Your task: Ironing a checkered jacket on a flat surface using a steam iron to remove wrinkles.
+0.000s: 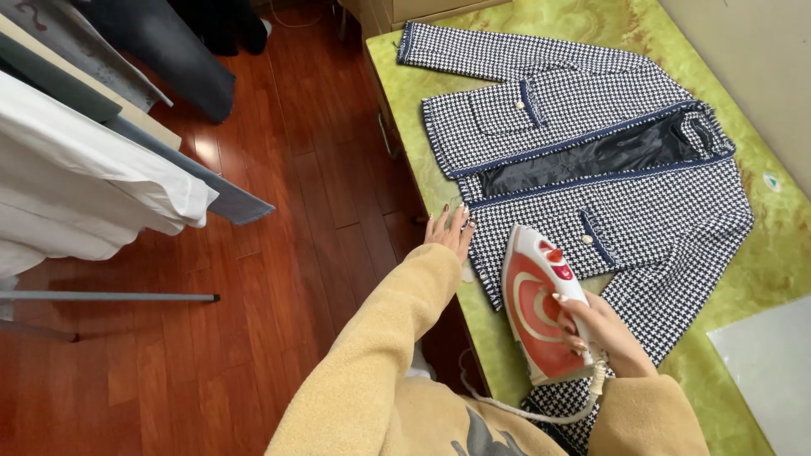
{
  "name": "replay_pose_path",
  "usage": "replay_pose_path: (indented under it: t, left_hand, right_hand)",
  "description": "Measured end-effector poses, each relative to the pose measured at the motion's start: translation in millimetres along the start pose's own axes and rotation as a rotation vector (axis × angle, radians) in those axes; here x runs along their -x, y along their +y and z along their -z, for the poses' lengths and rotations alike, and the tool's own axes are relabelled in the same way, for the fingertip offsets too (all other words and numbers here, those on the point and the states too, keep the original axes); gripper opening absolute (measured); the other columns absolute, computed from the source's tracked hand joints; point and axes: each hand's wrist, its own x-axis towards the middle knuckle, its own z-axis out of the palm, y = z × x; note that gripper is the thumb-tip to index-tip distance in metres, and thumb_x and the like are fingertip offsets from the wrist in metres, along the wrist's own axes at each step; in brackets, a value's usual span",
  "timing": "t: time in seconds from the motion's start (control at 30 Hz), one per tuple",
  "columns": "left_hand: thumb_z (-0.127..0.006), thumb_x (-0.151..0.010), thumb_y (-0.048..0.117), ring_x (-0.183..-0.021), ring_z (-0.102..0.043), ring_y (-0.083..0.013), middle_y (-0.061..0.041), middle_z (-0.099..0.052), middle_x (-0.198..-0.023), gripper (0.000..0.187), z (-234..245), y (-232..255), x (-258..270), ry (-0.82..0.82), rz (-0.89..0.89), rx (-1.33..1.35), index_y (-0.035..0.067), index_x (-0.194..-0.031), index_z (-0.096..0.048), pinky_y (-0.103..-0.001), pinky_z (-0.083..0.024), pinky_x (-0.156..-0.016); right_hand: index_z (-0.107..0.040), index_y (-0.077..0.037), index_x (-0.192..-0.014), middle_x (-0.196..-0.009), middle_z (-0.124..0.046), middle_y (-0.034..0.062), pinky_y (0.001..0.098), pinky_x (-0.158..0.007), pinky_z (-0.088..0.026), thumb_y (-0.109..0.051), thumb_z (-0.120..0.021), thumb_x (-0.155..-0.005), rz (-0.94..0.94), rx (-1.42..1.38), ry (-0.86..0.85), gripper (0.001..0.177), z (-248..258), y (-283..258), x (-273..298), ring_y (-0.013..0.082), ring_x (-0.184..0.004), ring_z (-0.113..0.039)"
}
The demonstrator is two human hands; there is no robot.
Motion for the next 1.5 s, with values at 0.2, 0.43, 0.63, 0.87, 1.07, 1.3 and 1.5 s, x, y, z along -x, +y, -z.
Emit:
replay_pose_path:
  t: [0.2,0.43,0.63,0.87,1.07,1.3,1.5]
  left_hand:
    - [-0.007,-0.093,0.048,-0.134,-0.017,-0.0264,0.003,-0.037,-0.138,0.06,6,7,9,0.041,-0.016,0.003,0.01,-0.139,-0.013,-0.045,-0.002,-0.11]
    - [-0.006,-0.093,0.049,-0.134,-0.015,-0.025,0.006,-0.035,-0.138,0.059,0,3,3,0.056,-0.008,-0.012,0.012,-0.139,-0.013,-0.044,-0.003,-0.11]
    - [-0.007,-0.093,0.051,-0.134,-0.015,-0.0234,0.009,-0.034,-0.138,0.059,-15,-9,-6,0.028,-0.008,-0.031,0.014,-0.139,-0.01,-0.044,-0.003,-0.111]
    - [-0.008,-0.093,0.051,-0.134,-0.016,-0.0246,0.008,-0.035,-0.138,0.061,-10,-6,-5,0.028,-0.017,-0.046,0.012,-0.139,-0.01,-0.045,-0.005,-0.11]
    - [-0.007,-0.093,0.051,-0.134,-0.015,-0.0251,0.007,-0.034,-0.139,0.06,-8,-6,-3,0.028,-0.028,-0.037,0.012,-0.139,-0.011,-0.045,-0.005,-0.11]
    - [-0.007,-0.093,0.05,-0.135,-0.014,-0.0249,0.007,-0.034,-0.139,0.06,-2,-3,2,0.011,-0.023,-0.003,0.013,-0.139,-0.012,-0.045,-0.004,-0.11]
    - [-0.007,-0.094,0.047,-0.134,-0.014,-0.0233,0.007,-0.034,-0.139,0.057,-11,-9,-2,0.034,-0.025,-0.015,0.014,-0.14,-0.012,-0.043,-0.004,-0.11]
  right_hand:
    - [-0.045,0.003,-0.088,-0.05,-0.036,0.007,0.0332,-0.027,-0.034,-0.016,-0.051,-0.084,0.083,-0.138,0.056,0.02,34,36,-65,0.0159,-0.028,-0.037]
    - [-0.044,-0.001,-0.085,-0.051,-0.037,0.0044,0.0293,-0.029,-0.032,-0.016,-0.053,-0.082,0.081,-0.168,0.031,0.018,-31,-14,-76,0.0112,-0.03,-0.036]
    - [-0.043,0.0,-0.093,-0.052,-0.037,0.0052,0.031,-0.029,-0.035,-0.016,-0.052,-0.082,-0.011,-0.07,-0.148,0.022,-35,-2,-55,0.0128,-0.031,-0.037]
    - [-0.046,0.005,-0.095,-0.05,-0.037,0.0101,0.0344,-0.027,-0.036,-0.013,-0.051,-0.079,-0.061,0.049,-0.101,0.024,-12,8,-12,0.017,-0.029,-0.037]
    - [-0.044,0.003,-0.093,-0.05,-0.036,0.0085,0.0346,-0.026,-0.036,-0.014,-0.051,-0.082,0.025,-0.072,0.052,0.021,6,7,-26,0.0169,-0.029,-0.037]
    - [-0.044,-0.003,-0.088,-0.053,-0.037,0.0036,0.0285,-0.028,-0.034,-0.017,-0.054,-0.081,0.122,-0.265,0.07,0.018,-23,2,-82,0.0117,-0.033,-0.038]
    - [-0.043,0.0,-0.097,-0.053,-0.038,0.0066,0.03,-0.027,-0.035,-0.016,-0.052,-0.08,-0.011,-0.144,-0.06,0.025,-54,-13,-49,0.0139,-0.032,-0.039]
